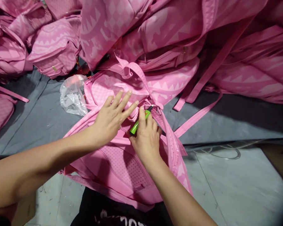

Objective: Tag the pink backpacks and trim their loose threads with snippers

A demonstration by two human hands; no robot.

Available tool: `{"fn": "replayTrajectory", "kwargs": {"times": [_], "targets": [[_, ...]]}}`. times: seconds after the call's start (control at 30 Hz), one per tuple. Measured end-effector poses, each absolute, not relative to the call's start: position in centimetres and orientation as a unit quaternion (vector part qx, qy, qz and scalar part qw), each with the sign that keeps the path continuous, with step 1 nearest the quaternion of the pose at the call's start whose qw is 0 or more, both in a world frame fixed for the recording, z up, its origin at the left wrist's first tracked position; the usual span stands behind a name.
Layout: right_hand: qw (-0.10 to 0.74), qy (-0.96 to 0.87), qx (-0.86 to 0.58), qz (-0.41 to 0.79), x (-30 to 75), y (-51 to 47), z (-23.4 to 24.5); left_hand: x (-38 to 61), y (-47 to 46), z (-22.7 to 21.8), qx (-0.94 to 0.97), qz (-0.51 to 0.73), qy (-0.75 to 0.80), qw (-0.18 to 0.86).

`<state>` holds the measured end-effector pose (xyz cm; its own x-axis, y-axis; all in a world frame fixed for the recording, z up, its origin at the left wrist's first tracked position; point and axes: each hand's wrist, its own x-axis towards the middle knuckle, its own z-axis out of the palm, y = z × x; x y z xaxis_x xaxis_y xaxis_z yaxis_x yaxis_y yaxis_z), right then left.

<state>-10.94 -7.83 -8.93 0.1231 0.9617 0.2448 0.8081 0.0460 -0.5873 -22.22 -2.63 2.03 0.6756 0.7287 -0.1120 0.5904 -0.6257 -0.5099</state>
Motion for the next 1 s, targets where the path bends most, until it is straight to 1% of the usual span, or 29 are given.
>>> {"fn": "replayTrajectory", "kwargs": {"times": [0.07,0.23,0.4,0.53,0.6,0.7,0.77,0.9,1.0], "targets": [[0.312,-0.655,-0.677,0.122,-10.8,-7.8,-8.9,-22.1,-2.7,2.5,-0.879,0.17,-0.388,0.221],[0.308,-0.655,-0.678,0.13,-10.7,-7.9,-8.8,-21.8,-2.8,3.8,-0.857,0.252,-0.403,0.199],[0.317,-0.649,-0.679,0.13,-11.1,-7.7,-9.0,-21.1,-2.6,2.4,-0.873,0.239,-0.356,0.231],[0.326,-0.645,-0.68,0.123,-11.0,-7.3,-9.2,-20.7,-2.7,1.0,-0.876,0.232,-0.347,0.241],[0.357,-0.649,-0.66,0.125,-10.1,-8.0,-9.2,-20.9,-2.7,0.7,-0.882,0.215,-0.343,0.242],[0.463,-0.649,-0.591,0.126,-8.1,-10.9,-9.3,-21.3,-2.8,0.7,-0.89,0.197,-0.341,0.232],[0.521,-0.638,-0.546,0.155,-6.9,-13.1,-9.2,-21.6,-2.8,0.7,-0.895,0.189,-0.339,0.22],[0.572,-0.572,-0.521,0.272,-6.6,-14.1,-8.7,-21.6,-2.7,0.6,-0.9,0.178,-0.337,0.212],[0.563,-0.568,-0.487,0.351,-7.3,-11.8,-8.4,-21.3,-2.7,0.9,-0.895,0.184,-0.346,0.213]]}}
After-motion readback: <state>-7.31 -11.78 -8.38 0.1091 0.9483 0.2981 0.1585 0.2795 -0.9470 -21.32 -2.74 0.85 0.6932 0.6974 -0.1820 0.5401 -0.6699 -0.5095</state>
